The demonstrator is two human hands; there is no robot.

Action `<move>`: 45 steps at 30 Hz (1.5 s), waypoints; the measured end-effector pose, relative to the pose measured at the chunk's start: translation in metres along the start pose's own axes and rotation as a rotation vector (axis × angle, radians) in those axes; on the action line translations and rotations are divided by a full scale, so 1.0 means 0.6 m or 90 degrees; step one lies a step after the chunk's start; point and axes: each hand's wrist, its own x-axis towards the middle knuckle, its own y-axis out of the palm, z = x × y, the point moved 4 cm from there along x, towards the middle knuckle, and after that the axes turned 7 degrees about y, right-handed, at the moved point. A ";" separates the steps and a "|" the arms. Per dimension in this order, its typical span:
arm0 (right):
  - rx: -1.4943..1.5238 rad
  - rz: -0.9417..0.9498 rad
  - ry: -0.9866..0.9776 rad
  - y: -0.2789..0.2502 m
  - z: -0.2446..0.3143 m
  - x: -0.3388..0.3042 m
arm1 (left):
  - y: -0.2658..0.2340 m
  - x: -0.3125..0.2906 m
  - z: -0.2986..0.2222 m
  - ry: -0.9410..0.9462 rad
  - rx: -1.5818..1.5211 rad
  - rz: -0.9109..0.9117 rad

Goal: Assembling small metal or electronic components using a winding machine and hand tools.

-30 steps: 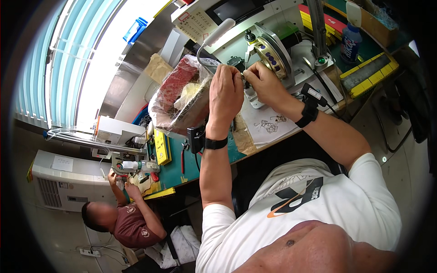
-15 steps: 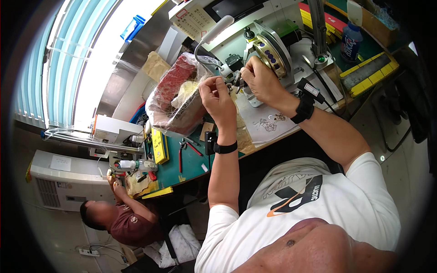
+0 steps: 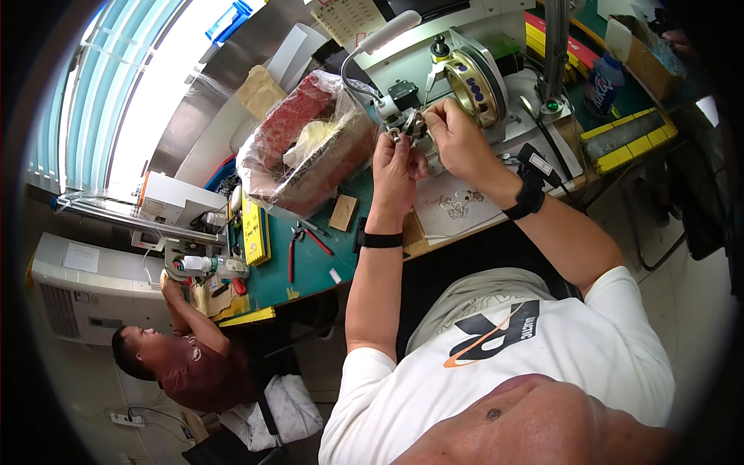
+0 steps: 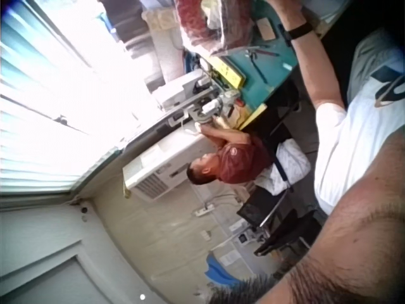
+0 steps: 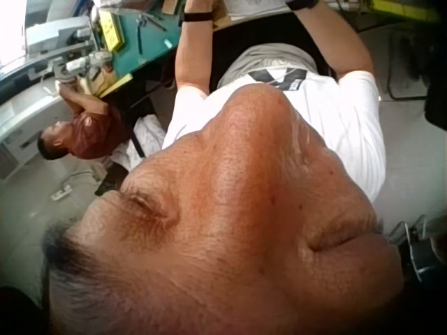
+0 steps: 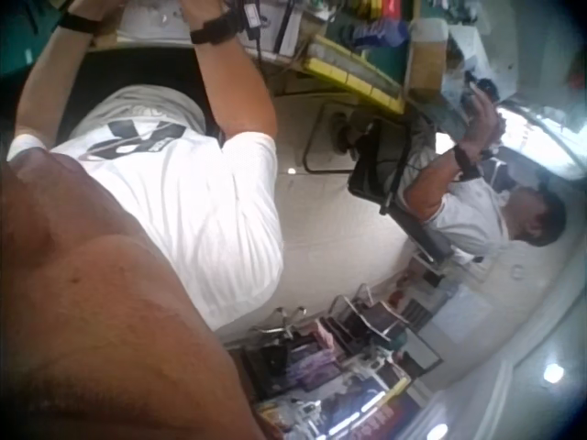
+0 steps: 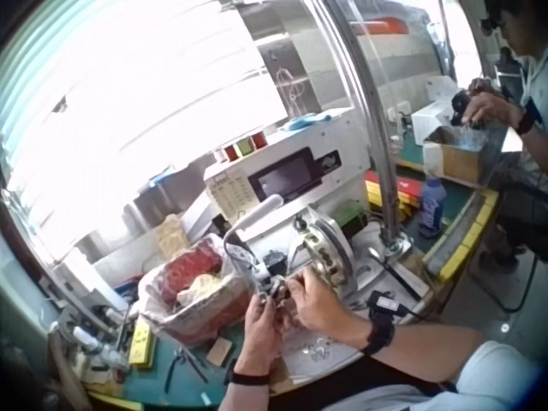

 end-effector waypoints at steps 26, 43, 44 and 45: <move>0.146 0.076 0.059 -0.005 0.012 0.020 | 0.003 -0.001 -0.015 -0.064 0.048 0.033; 0.118 0.154 0.041 -0.101 0.080 -0.083 | 0.003 -0.005 -0.015 0.039 0.122 -0.015; 0.092 0.098 0.002 -0.125 0.089 -0.087 | 0.003 -0.004 -0.016 0.039 0.119 -0.018; 0.081 0.028 -0.043 -0.158 0.095 -0.080 | 0.005 -0.005 -0.016 0.041 0.125 -0.014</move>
